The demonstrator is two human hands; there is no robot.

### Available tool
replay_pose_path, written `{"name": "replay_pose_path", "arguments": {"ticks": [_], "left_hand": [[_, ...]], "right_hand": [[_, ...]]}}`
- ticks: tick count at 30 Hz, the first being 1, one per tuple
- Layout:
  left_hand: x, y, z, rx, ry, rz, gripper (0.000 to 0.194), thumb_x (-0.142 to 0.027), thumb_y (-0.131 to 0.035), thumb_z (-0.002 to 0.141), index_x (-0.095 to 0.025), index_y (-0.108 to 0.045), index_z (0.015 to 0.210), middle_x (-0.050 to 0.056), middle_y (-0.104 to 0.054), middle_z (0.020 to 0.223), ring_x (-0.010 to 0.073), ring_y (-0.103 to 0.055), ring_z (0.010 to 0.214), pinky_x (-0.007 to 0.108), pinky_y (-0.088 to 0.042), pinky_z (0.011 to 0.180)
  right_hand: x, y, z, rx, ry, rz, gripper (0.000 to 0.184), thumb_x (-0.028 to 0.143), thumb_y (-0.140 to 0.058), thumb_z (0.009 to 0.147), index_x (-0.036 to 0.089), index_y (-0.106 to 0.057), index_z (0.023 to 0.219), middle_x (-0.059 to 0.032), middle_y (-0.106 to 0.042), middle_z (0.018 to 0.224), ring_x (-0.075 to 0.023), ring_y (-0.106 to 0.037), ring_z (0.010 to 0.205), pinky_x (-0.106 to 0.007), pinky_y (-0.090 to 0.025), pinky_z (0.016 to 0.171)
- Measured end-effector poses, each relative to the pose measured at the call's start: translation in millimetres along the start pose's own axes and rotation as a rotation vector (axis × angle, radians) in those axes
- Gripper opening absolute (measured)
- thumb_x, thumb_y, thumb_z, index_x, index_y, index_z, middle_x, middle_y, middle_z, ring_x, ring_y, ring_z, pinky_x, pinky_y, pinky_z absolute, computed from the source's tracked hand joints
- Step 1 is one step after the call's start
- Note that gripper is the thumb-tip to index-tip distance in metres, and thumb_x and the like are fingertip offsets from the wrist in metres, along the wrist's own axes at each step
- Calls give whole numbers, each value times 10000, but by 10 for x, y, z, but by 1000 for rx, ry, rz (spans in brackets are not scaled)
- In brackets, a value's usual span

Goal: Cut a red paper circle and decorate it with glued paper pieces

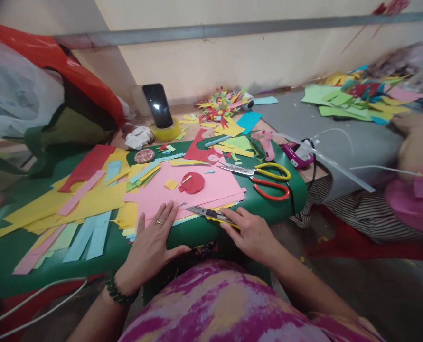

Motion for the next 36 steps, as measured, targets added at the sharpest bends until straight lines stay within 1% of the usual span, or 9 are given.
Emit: {"name": "replay_pose_path", "arguments": {"ticks": [7,15,19,22,25,27,29,31,36], "left_hand": [[-34,-10,7,0,-2,20,933,-666,-537,820,-162,-231,1543,177,-336,1551,350,-324,1434,625,-231,1139],[-41,-18,3,-15,5,11,943,-670,-548,811,-174,-228,1546,171,-340,1551,347,-329,1432,608,-201,1154],[-45,-15,7,-18,10,2,952,-672,-551,807,-168,-225,1546,183,-339,1551,350,-318,1437,612,-195,1153],[10,16,-31,2,-7,-29,975,-690,-528,811,-152,-190,1551,194,-328,1555,338,-312,1442,617,-206,1146],[133,55,-110,-7,33,-45,997,-723,-482,815,-145,-147,1556,203,-307,1563,337,-300,1447,631,-216,1134],[214,62,-162,-6,57,-42,985,-732,-463,818,-158,-152,1556,193,-319,1561,343,-305,1444,646,-221,1124],[262,49,-197,11,51,-36,968,-729,-468,817,-177,-168,1554,178,-346,1554,344,-315,1439,653,-228,1118],[276,29,-212,16,41,-31,966,-722,-486,813,-187,-172,1554,173,-358,1550,345,-318,1438,647,-233,1120],[257,0,-206,3,37,-33,1003,-746,-491,791,-187,-165,1557,177,-347,1553,351,-317,1437,633,-218,1135]], "right_hand": [[27,-27,-7,-14,21,-8,367,349,-466,967,202,-646,1251,-67,-674,853,-155,-657,659,-248,-516,581],[121,-70,21,-2,51,-22,359,333,-461,972,188,-651,1240,-69,-673,844,-158,-664,656,-243,-502,570],[189,-113,41,9,37,-54,359,332,-472,964,209,-648,1252,-67,-679,853,-167,-670,664,-242,-490,559],[213,-127,50,18,25,-65,363,331,-476,962,214,-643,1262,-65,-682,855,-170,-673,663,-245,-485,553],[207,-122,54,23,30,-61,362,330,-488,958,212,-646,1262,-67,-685,856,-169,-671,649,-252,-488,553],[196,-118,56,23,34,-52,362,328,-489,959,206,-646,1262,-73,-693,882,-176,-680,671,-260,-502,569],[184,-117,57,19,34,-46,362,329,-485,963,202,-645,1261,-77,-700,907,-184,-689,703,-268,-517,592],[172,-118,53,16,46,-47,361,335,-479,967,202,-645,1258,-73,-700,901,-181,-690,708,-265,-519,597],[131,-107,28,-31,98,-73,370,353,-454,980,180,-660,1234,-61,-682,823,-159,-669,625,-251,-490,540]]}}
Point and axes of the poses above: each hand's wrist, its own z-axis towards the middle knuckle, its own y-axis out of the back of the hand, x = y × z, the point moved 1 cm from there along z, towards the middle knuckle
